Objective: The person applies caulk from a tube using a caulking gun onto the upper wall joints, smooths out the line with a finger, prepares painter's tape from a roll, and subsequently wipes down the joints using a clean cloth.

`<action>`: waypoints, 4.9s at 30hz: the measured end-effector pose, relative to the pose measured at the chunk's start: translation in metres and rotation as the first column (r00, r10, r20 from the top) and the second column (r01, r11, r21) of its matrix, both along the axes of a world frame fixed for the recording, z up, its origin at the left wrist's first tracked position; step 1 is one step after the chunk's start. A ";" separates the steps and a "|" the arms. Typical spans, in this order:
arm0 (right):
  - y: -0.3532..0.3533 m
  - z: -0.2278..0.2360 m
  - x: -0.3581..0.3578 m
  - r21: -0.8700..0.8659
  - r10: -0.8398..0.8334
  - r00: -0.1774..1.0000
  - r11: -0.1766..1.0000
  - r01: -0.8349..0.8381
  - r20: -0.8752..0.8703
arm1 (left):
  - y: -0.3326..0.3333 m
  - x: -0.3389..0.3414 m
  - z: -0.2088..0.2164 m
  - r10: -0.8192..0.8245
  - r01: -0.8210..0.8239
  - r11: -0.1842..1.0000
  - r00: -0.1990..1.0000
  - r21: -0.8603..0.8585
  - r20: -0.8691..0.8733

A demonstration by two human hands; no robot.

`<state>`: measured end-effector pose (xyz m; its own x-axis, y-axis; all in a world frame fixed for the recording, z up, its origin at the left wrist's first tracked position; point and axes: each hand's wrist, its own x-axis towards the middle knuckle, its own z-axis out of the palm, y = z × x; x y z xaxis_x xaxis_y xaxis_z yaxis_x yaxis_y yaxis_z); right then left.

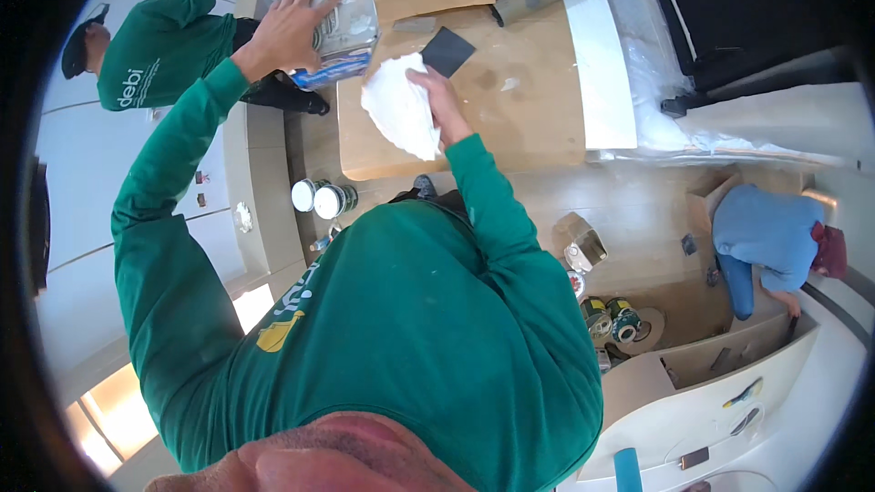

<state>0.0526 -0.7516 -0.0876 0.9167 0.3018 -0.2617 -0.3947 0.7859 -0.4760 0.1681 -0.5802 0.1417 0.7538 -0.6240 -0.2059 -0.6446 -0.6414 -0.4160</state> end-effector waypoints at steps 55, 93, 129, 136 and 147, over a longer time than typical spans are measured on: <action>0.753 0.049 -0.197 -0.420 0.986 -0.154 -0.165 -0.892 -0.060 | 0.621 -0.431 -0.219 0.785 0.348 -0.546 -0.103 -0.762 -0.610; 1.404 0.317 -0.252 -0.329 0.221 -0.346 0.898 -0.294 0.912 | 0.730 -0.454 -0.322 0.341 0.750 -0.402 -0.410 -0.526 -0.846; 1.448 -0.011 -0.303 0.230 0.220 -0.937 0.930 0.285 0.273 | 0.542 -0.439 -0.437 -0.353 0.959 -0.213 0.105 0.189 -0.930; 1.432 -0.123 -0.295 -0.097 0.293 -0.930 0.956 0.278 0.222 | 0.561 -0.447 -0.424 -0.271 0.931 -0.361 -0.055 0.048 -0.961; 1.250 -0.114 -0.162 0.114 0.788 -0.604 -0.615 -0.781 0.116 | 0.901 -0.412 -0.328 0.490 0.907 -0.410 0.310 0.098 -0.815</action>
<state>-0.1093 0.4985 -0.2014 -0.8315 0.5431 -0.1172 -0.4519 -0.7838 -0.4261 -0.2442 0.3211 -0.1866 -0.2735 0.7839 -0.5574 -0.6620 0.2671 0.7003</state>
